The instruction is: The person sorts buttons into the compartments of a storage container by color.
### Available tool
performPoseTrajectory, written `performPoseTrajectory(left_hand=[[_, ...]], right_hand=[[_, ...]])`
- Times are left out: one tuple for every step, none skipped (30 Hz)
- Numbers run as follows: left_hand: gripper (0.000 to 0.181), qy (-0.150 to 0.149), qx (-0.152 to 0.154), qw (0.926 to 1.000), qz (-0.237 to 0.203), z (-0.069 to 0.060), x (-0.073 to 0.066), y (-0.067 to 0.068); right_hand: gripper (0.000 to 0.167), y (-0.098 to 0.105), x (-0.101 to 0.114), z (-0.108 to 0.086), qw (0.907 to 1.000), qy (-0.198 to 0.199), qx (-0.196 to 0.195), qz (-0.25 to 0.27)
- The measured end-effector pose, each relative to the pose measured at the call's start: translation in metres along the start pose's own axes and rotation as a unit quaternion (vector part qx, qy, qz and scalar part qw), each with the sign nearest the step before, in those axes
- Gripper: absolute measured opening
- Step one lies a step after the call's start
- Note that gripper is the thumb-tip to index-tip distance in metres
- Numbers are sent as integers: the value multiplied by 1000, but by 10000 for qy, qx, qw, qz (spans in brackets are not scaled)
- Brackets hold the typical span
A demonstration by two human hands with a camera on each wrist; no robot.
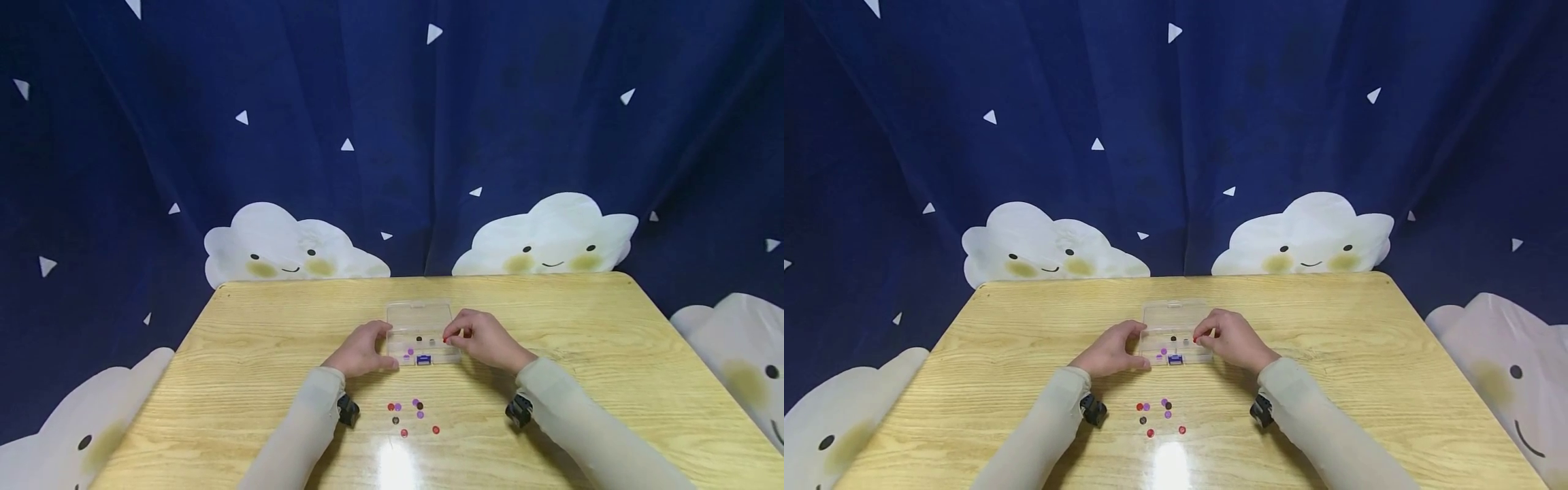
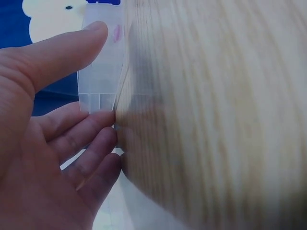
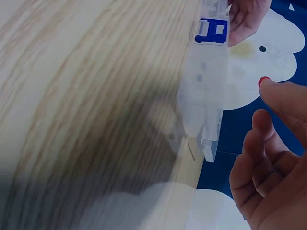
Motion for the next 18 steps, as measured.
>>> performPoseTrajectory(left_hand=[[80, 4, -2, 10000, -2, 0, 0, 0], [80, 5, -3, 10000, -2, -1, 1, 1], [79, 6, -5, 10000, -5, -1, 1, 1], [79, 9, -2, 10000, 7, -1, 1, 1], [79, 13, 3, 10000, 20, -1, 1, 1], [79, 19, 1, 10000, 19, -1, 1, 1], [79, 33, -3, 10000, 15, -1, 1, 2], [79, 37, -12, 10000, 13, -1, 1, 2], [79, 38, -14, 10000, 3, -1, 0, 2], [79, 35, -14, 10000, -5, -1, 0, 2], [79, 27, -17, 10000, -13, -1, 0, 2], [79, 14, -21, 10000, -17, -1, 0, 2], [79, 3, -20, 10000, -23, -1, 0, 2], [79, 3, -10, 10000, -33, -1, 0, 2], [79, 12, -4, 10000, -42, -1, 0, 1], [79, 13, -5, 10000, -38, -1, 0, 1], [79, 13, -10, 10000, -30, 0, 1, 1], [79, 23, -8, 10000, -19, 0, 1, 1]], right_hand=[[10, 0, -1, 0, 10000, 2, 4, -33], [10, -1, -1, 0, 10000, 8, 8, -59], [10, -1, -2, 0, 10000, 15, 24, -90], [10, -2, -2, 0, 9999, 22, 30, -118], [10, -2, -2, 0, 9999, 29, 41, -141], [10, -2, -3, 0, 9998, 37, 57, -160], [9, -3, -3, 0, 9998, 43, 73, -182], [9, -3, -3, 0, 9997, 52, 90, -205], [9, -3, -3, 0, 9996, 58, 103, -237], [9, -4, -4, 0, 9995, 75, 109, -269], [9, -4, -5, 0, 9995, 81, 113, -288], [9, -5, -5, 0, 9994, 91, 112, -313], [9, -5, -6, 0, 9993, 90, 118, -333], [9, -6, -7, -1, 9993, 105, 123, -342], [9, -6, -7, -1, 9993, 113, 129, -342], [9, -7, -8, -1, 9992, 151, 128, -344], [9, -7, -8, -1, 9993, 157, 123, -326], [9, -7, -8, -1, 9992, 182, 111, -329]])
Point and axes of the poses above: each hand's wrist, its own z-axis towards the middle knuckle, its own y-axis out of the back of the hand, x = y × z, the point moved 3 cm from there along z, towards the middle knuckle, and after that the axes turned 14 degrees about x, right-handed, at the moved point
